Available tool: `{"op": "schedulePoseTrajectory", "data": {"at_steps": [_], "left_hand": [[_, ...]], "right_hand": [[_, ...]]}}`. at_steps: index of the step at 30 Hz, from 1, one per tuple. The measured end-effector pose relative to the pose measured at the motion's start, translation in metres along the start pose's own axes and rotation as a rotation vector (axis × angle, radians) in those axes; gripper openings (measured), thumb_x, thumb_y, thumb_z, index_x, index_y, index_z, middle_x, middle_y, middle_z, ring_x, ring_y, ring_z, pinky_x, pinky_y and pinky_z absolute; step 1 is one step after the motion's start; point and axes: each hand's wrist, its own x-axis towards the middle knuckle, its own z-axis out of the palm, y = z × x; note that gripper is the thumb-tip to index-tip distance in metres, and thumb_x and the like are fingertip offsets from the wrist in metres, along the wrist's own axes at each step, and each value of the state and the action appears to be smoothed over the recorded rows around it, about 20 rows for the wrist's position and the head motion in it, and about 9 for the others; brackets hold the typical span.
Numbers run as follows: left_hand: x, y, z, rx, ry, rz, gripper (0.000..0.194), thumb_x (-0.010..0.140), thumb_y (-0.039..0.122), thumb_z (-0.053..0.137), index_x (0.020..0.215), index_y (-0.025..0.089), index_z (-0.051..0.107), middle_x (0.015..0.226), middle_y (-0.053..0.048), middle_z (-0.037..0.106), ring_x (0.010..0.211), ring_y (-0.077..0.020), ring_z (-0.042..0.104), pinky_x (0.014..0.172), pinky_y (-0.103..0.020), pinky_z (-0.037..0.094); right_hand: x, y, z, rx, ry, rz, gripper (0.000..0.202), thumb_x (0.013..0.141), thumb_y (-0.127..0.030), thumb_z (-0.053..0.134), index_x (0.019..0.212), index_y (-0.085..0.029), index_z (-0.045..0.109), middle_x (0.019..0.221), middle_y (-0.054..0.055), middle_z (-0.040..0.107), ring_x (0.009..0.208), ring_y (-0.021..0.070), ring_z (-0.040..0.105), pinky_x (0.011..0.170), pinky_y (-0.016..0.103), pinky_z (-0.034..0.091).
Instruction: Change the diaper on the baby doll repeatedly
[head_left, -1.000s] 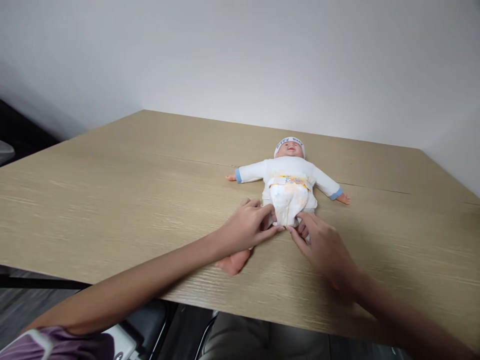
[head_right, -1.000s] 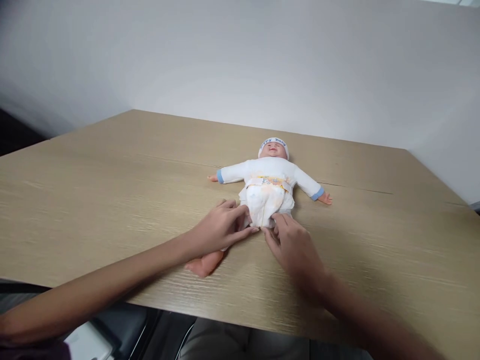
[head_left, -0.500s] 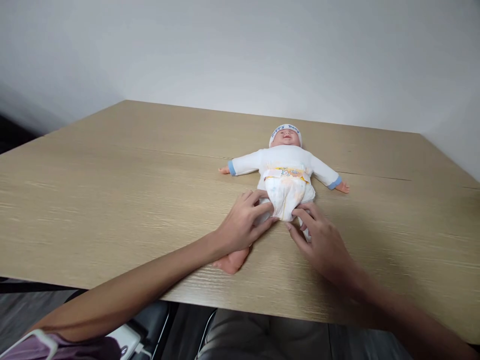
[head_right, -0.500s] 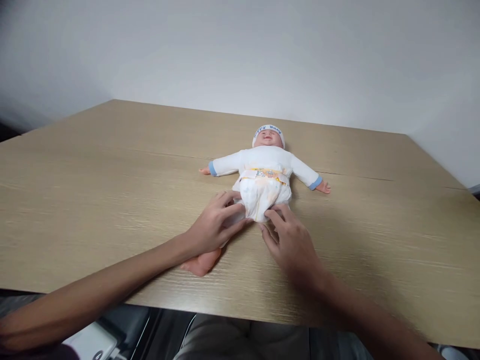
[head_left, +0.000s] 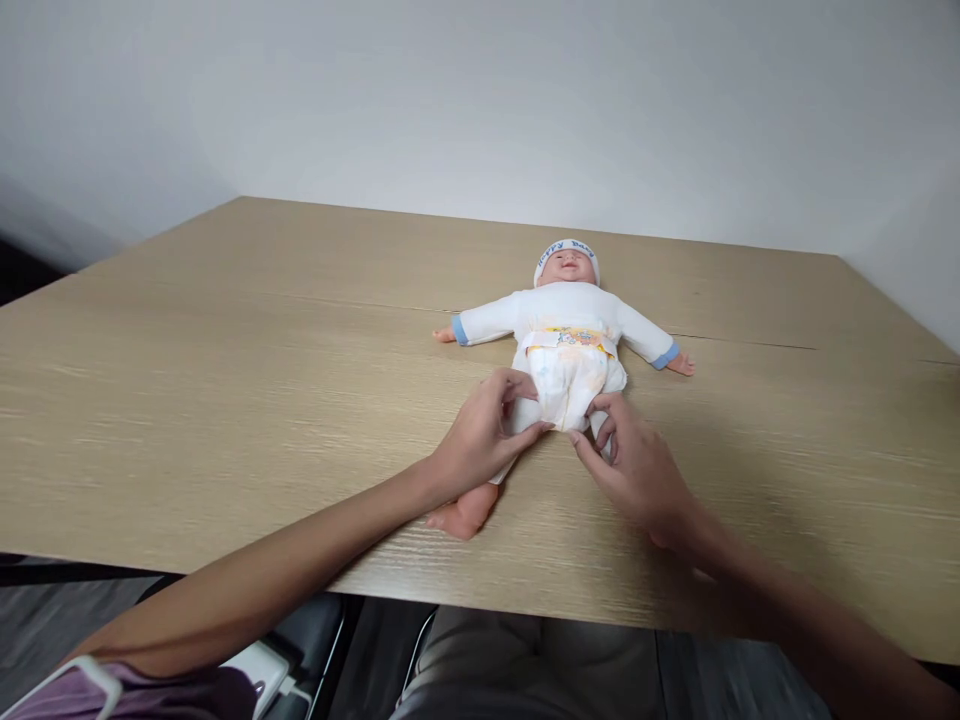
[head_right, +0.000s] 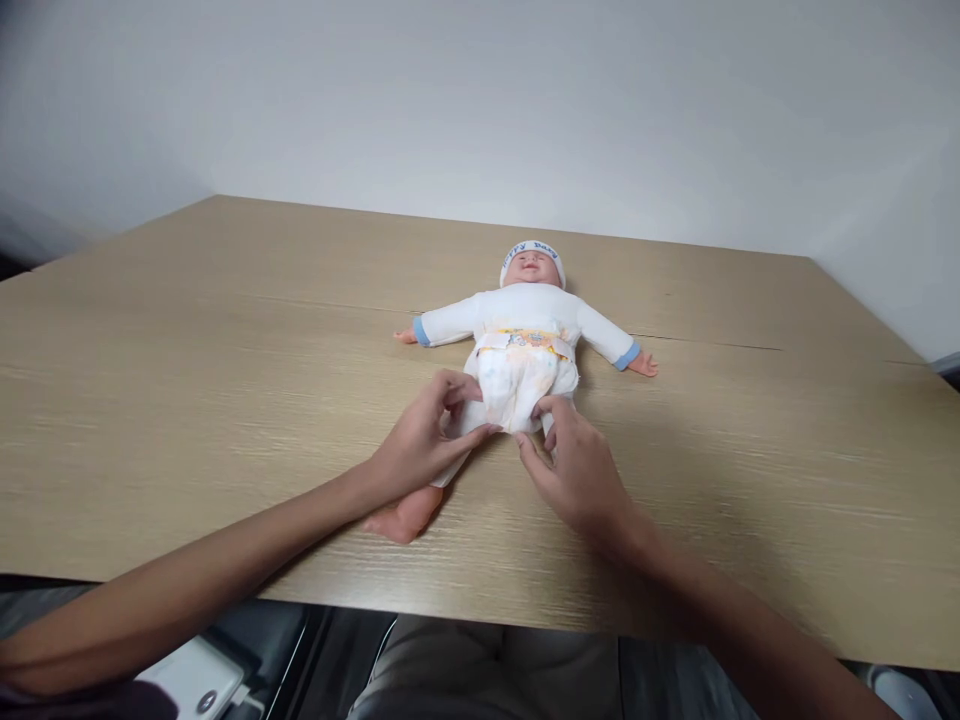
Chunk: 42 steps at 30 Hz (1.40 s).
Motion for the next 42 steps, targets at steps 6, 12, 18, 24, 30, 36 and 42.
{"op": "schedulePoseTrajectory", "data": {"at_steps": [6, 12, 18, 24, 30, 36, 42], "left_hand": [[-0.001, -0.007, 0.007, -0.191, 0.071, -0.161, 0.054, 0.088, 0.037, 0.085, 0.125, 0.024, 0.048, 0.122, -0.007, 0.071, 0.108, -0.0223, 0.070, 0.085, -0.033, 0.050], [0.000, -0.005, 0.002, -0.010, 0.073, -0.201, 0.040, 0.083, 0.044, 0.091, 0.108, 0.021, 0.069, 0.111, -0.005, 0.078, 0.102, -0.0261, 0.071, 0.104, -0.046, 0.042], [0.002, 0.003, -0.003, 0.153, -0.029, -0.174, 0.033, 0.090, 0.054, 0.083, 0.105, 0.024, 0.082, 0.098, -0.004, 0.080, 0.100, -0.0291, 0.062, 0.104, -0.052, 0.036], [0.005, 0.013, -0.002, -0.230, -0.095, -0.297, 0.038, 0.093, 0.056, 0.078, 0.110, 0.022, 0.078, 0.109, -0.007, 0.080, 0.103, -0.0286, 0.066, 0.094, -0.044, 0.049], [0.010, 0.004, -0.008, -0.658, -0.164, -0.451, 0.041, 0.088, 0.053, 0.084, 0.108, 0.020, 0.070, 0.112, -0.010, 0.079, 0.103, -0.0265, 0.073, 0.087, -0.040, 0.058], [0.009, -0.004, -0.007, -0.388, -0.130, -0.329, 0.043, 0.090, 0.056, 0.082, 0.113, 0.019, 0.076, 0.108, -0.010, 0.079, 0.100, -0.0270, 0.072, 0.085, -0.040, 0.058], [0.011, 0.006, -0.009, -0.216, -0.150, -0.239, 0.041, 0.093, 0.056, 0.076, 0.115, 0.022, 0.081, 0.107, -0.008, 0.082, 0.102, -0.0300, 0.071, 0.090, -0.044, 0.058]], "right_hand": [[0.004, -0.002, -0.010, 0.085, 0.053, 0.113, 0.028, 0.095, -0.043, 0.070, 0.111, -0.025, 0.055, 0.071, -0.006, 0.069, 0.053, 0.0162, 0.059, 0.059, 0.029, 0.043], [0.008, 0.005, -0.021, 0.012, 0.068, 0.050, 0.019, 0.098, -0.045, 0.072, 0.100, -0.026, 0.073, 0.089, 0.001, 0.083, 0.060, 0.0179, 0.064, 0.066, 0.032, 0.046], [0.006, 0.000, -0.014, 0.019, 0.030, -0.010, 0.018, 0.100, -0.039, 0.069, 0.097, -0.024, 0.079, 0.095, 0.004, 0.082, 0.077, 0.0213, 0.066, 0.070, 0.033, 0.046], [0.011, 0.001, -0.011, 0.214, 0.000, 0.139, 0.029, 0.096, -0.050, 0.071, 0.091, -0.022, 0.077, 0.074, 0.000, 0.067, 0.062, 0.0163, 0.051, 0.058, 0.030, 0.038], [0.011, 0.006, -0.012, 0.284, 0.009, 0.194, 0.038, 0.093, -0.059, 0.073, 0.086, -0.022, 0.074, 0.063, -0.004, 0.051, 0.058, 0.0144, 0.041, 0.053, 0.029, 0.034], [0.009, -0.001, -0.008, 0.157, 0.047, 0.037, 0.027, 0.097, -0.044, 0.070, 0.080, -0.023, 0.072, 0.076, -0.001, 0.060, 0.067, 0.0162, 0.048, 0.066, 0.030, 0.042], [0.014, 0.007, -0.006, 0.254, 0.024, 0.105, 0.039, 0.097, -0.054, 0.068, 0.074, -0.023, 0.064, 0.072, -0.002, 0.054, 0.065, 0.0158, 0.046, 0.061, 0.029, 0.041]]}}
